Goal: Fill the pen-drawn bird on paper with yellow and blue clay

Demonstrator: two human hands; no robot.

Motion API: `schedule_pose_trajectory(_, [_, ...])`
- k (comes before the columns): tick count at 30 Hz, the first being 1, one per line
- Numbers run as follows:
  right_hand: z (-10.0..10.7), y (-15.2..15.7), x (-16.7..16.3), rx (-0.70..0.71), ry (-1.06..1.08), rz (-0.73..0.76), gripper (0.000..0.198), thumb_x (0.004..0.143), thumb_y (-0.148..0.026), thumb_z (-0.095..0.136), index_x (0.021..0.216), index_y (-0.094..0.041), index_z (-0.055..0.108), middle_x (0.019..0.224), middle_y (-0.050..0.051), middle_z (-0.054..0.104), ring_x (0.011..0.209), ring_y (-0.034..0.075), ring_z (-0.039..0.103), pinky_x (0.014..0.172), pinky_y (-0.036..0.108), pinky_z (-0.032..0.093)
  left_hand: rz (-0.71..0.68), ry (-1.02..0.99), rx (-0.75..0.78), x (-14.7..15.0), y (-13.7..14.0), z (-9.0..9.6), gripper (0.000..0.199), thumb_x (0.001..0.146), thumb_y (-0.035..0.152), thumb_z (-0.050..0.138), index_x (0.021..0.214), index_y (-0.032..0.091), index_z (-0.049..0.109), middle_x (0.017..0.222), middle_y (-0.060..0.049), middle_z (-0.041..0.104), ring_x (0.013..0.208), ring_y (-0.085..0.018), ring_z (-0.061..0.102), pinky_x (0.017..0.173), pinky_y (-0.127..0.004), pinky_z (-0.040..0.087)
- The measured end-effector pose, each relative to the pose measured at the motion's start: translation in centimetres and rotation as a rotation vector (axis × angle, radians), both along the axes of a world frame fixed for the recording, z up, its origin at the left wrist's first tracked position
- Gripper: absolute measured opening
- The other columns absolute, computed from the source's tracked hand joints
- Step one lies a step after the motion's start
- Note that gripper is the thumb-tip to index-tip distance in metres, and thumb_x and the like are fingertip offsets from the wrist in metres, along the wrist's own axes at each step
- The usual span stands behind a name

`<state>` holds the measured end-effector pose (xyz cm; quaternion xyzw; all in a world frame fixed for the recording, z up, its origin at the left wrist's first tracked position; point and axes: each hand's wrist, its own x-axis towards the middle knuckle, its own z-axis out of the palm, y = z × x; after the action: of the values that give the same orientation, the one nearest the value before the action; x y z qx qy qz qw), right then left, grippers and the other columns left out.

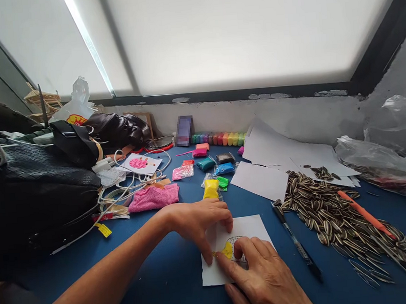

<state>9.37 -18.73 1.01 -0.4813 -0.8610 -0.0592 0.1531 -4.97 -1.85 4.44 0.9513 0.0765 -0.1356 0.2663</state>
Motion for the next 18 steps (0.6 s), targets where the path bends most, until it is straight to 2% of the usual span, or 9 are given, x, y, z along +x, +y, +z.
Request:
schedule_pose_trajectory(6, [0.0, 0.2, -0.7, 0.019, -0.013, -0.008, 0.030, 0.088, -0.025, 0.056, 0.116, -0.018, 0.062, 0.085, 0.008, 0.059, 0.074, 0.020, 0.057, 0.063, 0.032, 0.049, -0.005, 0.006, 0.010, 0.1, 0.0, 0.1, 0.061, 0.055, 0.031, 0.086, 0.107, 0.019, 0.056, 0.107, -0.004, 0.050, 0.104, -0.022, 0.047, 0.092, -0.032, 0.041])
schedule_pose_trajectory(11, [-1.6, 0.2, -0.3, 0.165, 0.076, 0.016, 0.035, 0.090, -0.031, 0.052, 0.121, -0.018, 0.061, 0.086, 0.008, 0.058, 0.077, 0.021, 0.055, 0.070, 0.034, 0.047, -0.002, 0.020, 0.026, 0.2, -0.2, 0.4, 0.061, 0.056, 0.029, 0.086, 0.108, 0.018, 0.056, 0.108, -0.004, 0.051, 0.104, -0.022, 0.047, 0.092, -0.032, 0.041])
schedule_pose_trajectory(14, [-1.9, -0.1, 0.0, 0.207, 0.078, -0.019, 0.031, 0.090, -0.025, 0.051, 0.118, -0.017, 0.063, 0.088, 0.008, 0.057, 0.079, 0.020, 0.055, 0.074, 0.034, 0.046, 0.001, 0.013, 0.017, 0.1, -0.3, 0.5, 0.060, 0.055, 0.029, 0.086, 0.107, 0.018, 0.056, 0.107, -0.004, 0.051, 0.104, -0.022, 0.048, 0.092, -0.031, 0.041])
schedule_pose_trajectory(18, [-1.5, -0.4, 0.1, 0.177, 0.062, -0.066, 0.030, 0.090, -0.021, 0.052, 0.116, -0.016, 0.064, 0.087, 0.008, 0.057, 0.078, 0.019, 0.055, 0.074, 0.034, 0.046, -0.003, 0.007, -0.005, -0.1, 0.0, 0.3, 0.061, 0.056, 0.027, 0.086, 0.108, 0.018, 0.056, 0.107, -0.004, 0.051, 0.104, -0.022, 0.048, 0.092, -0.031, 0.041])
